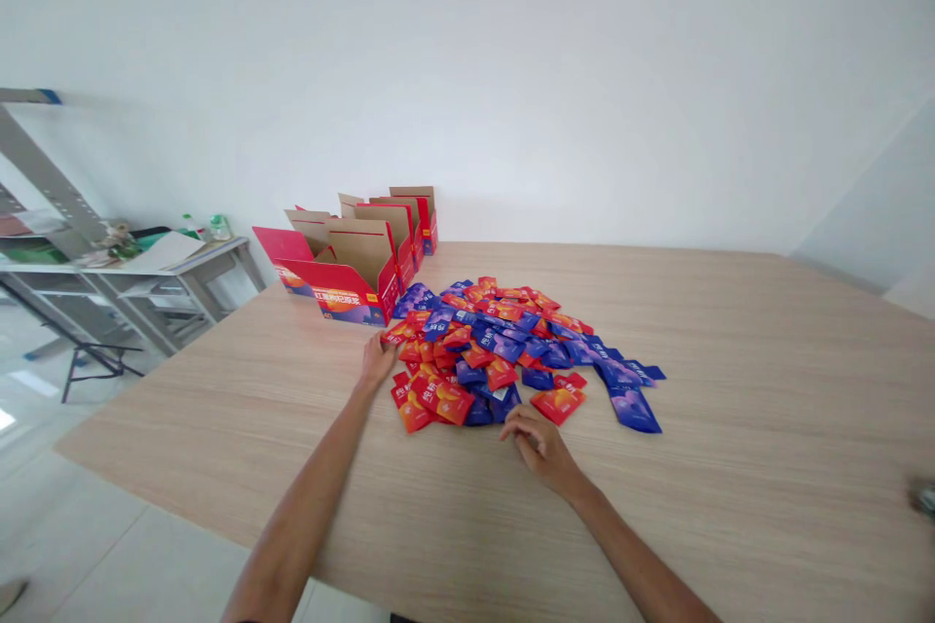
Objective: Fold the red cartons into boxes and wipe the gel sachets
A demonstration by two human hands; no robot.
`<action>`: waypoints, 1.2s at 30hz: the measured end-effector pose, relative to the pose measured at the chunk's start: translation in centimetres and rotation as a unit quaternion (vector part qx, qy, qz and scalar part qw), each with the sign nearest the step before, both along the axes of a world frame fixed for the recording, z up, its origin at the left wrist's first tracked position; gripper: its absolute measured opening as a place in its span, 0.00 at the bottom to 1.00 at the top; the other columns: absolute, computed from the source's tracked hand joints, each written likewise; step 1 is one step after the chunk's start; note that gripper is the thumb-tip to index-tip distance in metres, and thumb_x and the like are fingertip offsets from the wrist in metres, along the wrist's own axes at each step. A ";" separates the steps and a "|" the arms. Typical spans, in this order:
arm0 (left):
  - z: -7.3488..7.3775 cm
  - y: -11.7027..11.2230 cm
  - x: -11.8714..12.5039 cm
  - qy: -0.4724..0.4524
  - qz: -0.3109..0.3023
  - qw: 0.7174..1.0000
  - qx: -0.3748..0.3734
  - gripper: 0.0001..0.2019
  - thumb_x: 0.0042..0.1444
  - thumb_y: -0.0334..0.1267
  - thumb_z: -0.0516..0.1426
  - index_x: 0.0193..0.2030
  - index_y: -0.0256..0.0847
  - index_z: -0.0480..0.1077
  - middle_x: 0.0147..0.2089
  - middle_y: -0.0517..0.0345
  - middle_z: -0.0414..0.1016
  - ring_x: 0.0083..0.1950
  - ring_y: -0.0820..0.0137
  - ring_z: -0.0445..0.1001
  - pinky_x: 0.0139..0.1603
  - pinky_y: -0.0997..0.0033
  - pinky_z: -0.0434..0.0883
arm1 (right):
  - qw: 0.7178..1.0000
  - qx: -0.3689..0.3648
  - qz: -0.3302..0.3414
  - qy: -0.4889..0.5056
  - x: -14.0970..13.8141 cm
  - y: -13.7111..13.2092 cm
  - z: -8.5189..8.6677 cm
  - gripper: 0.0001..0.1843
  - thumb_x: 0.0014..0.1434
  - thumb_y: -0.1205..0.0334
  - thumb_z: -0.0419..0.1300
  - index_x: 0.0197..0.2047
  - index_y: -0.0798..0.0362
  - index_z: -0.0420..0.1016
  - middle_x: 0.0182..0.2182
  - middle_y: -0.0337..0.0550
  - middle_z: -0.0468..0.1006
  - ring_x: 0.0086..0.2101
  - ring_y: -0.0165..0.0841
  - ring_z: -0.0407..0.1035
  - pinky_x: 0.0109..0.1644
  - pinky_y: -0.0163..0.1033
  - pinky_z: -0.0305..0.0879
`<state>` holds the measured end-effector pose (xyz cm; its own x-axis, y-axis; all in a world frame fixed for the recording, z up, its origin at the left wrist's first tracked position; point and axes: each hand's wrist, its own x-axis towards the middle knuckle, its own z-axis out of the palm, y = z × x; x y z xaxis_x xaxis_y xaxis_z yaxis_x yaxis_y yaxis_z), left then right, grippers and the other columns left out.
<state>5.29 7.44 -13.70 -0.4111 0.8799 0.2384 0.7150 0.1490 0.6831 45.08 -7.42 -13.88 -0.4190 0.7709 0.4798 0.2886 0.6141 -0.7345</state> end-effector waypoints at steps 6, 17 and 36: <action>-0.6 -2.9 2.4 0.004 0.006 0.999 0.033 0.24 0.69 0.45 0.64 0.68 0.41 0.71 0.70 0.44 0.72 0.66 0.52 0.76 0.64 0.41 0.76 | 1.000 -0.005 -0.013 -0.021 -0.5 -0.1 0.7 0.21 0.57 0.78 0.51 0.37 0.52 0.85 0.37 0.45 0.80 0.39 0.36 0.76 0.47 0.39 0.72; -2.8 -9.1 6.5 0.030 -0.077 0.994 0.073 0.27 0.66 0.35 0.57 0.72 0.38 0.65 0.66 0.40 0.74 0.70 0.52 0.73 0.74 0.44 0.69 | 0.982 -0.008 -0.150 -0.117 -0.7 0.0 1.6 0.24 0.58 0.81 0.52 0.46 0.53 0.84 0.47 0.49 0.80 0.53 0.40 0.74 0.64 0.45 0.69; -0.3 -11.6 8.4 0.138 -0.133 0.979 0.073 0.20 0.70 0.44 0.49 0.61 0.41 0.73 0.59 0.41 0.78 0.63 0.50 0.74 0.72 0.43 0.69 | 0.858 -0.117 -0.375 -0.331 3.7 1.1 2.8 0.44 0.67 0.38 0.64 0.74 0.61 0.67 0.70 0.71 0.68 0.65 0.60 0.64 0.65 0.59 0.60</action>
